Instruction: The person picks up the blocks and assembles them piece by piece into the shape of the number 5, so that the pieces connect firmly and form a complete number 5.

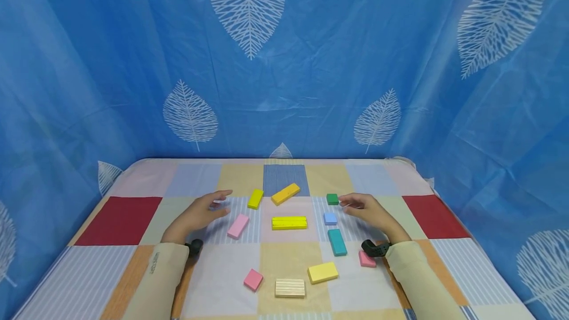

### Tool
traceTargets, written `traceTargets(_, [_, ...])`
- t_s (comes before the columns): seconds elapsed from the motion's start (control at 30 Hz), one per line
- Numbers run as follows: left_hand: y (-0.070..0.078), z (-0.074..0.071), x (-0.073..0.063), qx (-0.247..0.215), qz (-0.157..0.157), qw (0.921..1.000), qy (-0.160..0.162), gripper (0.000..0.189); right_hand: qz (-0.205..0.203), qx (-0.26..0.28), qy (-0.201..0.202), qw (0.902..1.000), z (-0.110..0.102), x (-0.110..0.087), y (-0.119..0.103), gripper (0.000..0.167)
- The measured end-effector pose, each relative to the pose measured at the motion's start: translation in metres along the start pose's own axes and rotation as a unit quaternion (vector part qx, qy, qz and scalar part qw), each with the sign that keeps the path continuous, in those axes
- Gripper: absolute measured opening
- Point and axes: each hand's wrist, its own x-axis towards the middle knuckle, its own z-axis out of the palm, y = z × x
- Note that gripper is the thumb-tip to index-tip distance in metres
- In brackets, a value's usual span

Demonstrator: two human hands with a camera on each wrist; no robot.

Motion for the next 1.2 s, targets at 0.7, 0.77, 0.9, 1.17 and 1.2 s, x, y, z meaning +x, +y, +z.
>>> traceTargets(0.7, [0.003, 0.005, 0.038, -0.005, -0.004, 0.9981, -0.061, 0.054, 0.028, 0.025, 0.001, 0.9993, 0.01, 0.025, -0.002, 0.031])
traceTargets(0.77, [0.003, 0.006, 0.042, -0.006, 0.0, 0.9978, -0.066, 0.055, 0.031, 0.018, 0.0, 0.9994, 0.011, 0.028, -0.003, 0.03])
traceTargets(0.9, [0.007, 0.008, 0.051, -0.004, -0.013, 0.9972, -0.074, 0.056, 0.02, 0.003, 0.001, 0.9998, 0.011, 0.035, -0.002, 0.029])
traceTargets(1.17, [0.016, 0.012, 0.066, 0.023, -0.052, 0.9941, -0.092, 0.063, 0.025, 0.004, -0.003, 0.9997, 0.01, 0.045, -0.007, 0.032])
traceTargets(1.2, [0.017, 0.013, 0.067, 0.025, -0.053, 0.9938, -0.094, 0.063, 0.026, 0.001, -0.001, 0.9997, 0.011, 0.047, -0.007, 0.032])
